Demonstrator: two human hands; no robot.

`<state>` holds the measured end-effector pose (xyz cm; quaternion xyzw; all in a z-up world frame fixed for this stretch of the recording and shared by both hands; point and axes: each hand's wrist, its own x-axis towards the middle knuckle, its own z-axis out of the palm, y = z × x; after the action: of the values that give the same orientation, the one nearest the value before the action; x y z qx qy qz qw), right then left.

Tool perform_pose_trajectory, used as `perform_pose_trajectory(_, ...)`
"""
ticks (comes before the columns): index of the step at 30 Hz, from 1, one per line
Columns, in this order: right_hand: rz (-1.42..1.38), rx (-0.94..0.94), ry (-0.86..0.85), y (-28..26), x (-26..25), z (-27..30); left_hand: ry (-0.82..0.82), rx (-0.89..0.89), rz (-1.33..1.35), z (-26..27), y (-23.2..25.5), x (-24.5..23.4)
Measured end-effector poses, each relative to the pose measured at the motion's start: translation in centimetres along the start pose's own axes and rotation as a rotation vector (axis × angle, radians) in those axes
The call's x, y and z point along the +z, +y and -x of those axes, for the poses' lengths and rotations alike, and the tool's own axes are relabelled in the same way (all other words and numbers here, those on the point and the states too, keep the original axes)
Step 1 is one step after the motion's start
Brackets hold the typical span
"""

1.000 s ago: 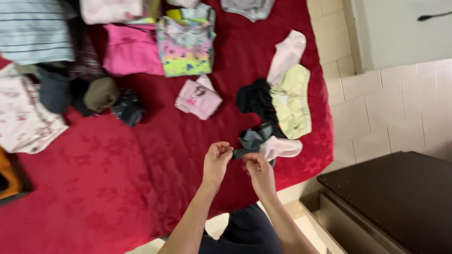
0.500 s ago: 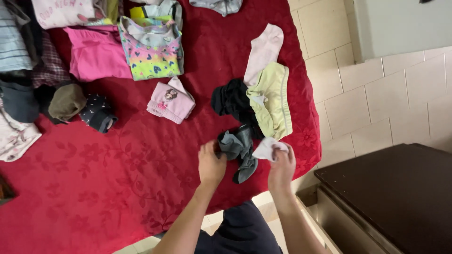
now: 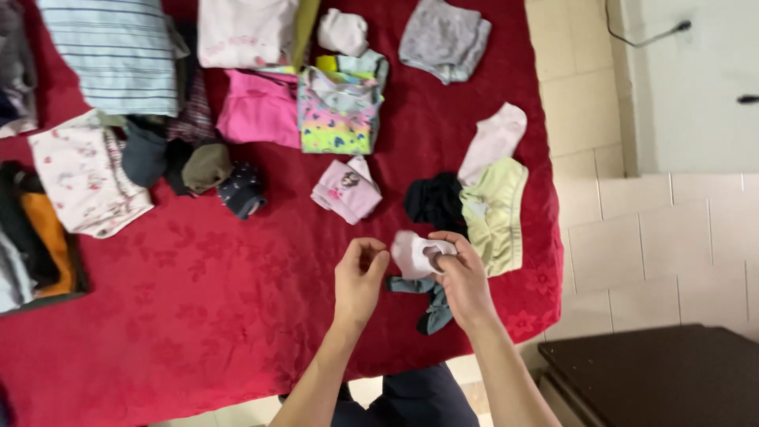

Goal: Folding various laundry items on a bed and placing them into a drawer.

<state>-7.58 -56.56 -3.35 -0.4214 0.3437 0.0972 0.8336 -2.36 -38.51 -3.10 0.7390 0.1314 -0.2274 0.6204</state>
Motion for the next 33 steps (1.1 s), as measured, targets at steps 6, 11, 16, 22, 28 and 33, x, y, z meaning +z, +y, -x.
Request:
perform_pose_trajectory(6,0.528,-0.304,-0.05,-0.6,6.3,-0.2,-0.13,-0.002,0.2,1.4,4.4,-0.3)
perform_pose_trajectory(11,0.768,-0.374,0.005,-0.9,7.3,-0.6,-0.048,-0.156,0.412,0.0,1.3,-1.0)
perform_pose_trajectory(16,0.877,-0.442,0.164,-0.9,6.9,-0.7,-0.191,-0.189,0.925,0.0,0.2,-1.8)
perform_pose_trajectory(22,0.987,-0.333,0.341,1.0,2.6,-2.8,-0.311,-0.311,1.188,1.8,0.8,-1.8)
perform_pose_trajectory(28,-0.502,0.267,0.196,-0.6,1.5,-1.8,-0.343,-0.233,0.758,0.6,-2.6,-1.8)
perform_pose_trajectory(33,-0.397,0.245,-0.185,-3.9,7.6,1.9,0.148,0.014,-0.312,0.4,3.7,-1.8)
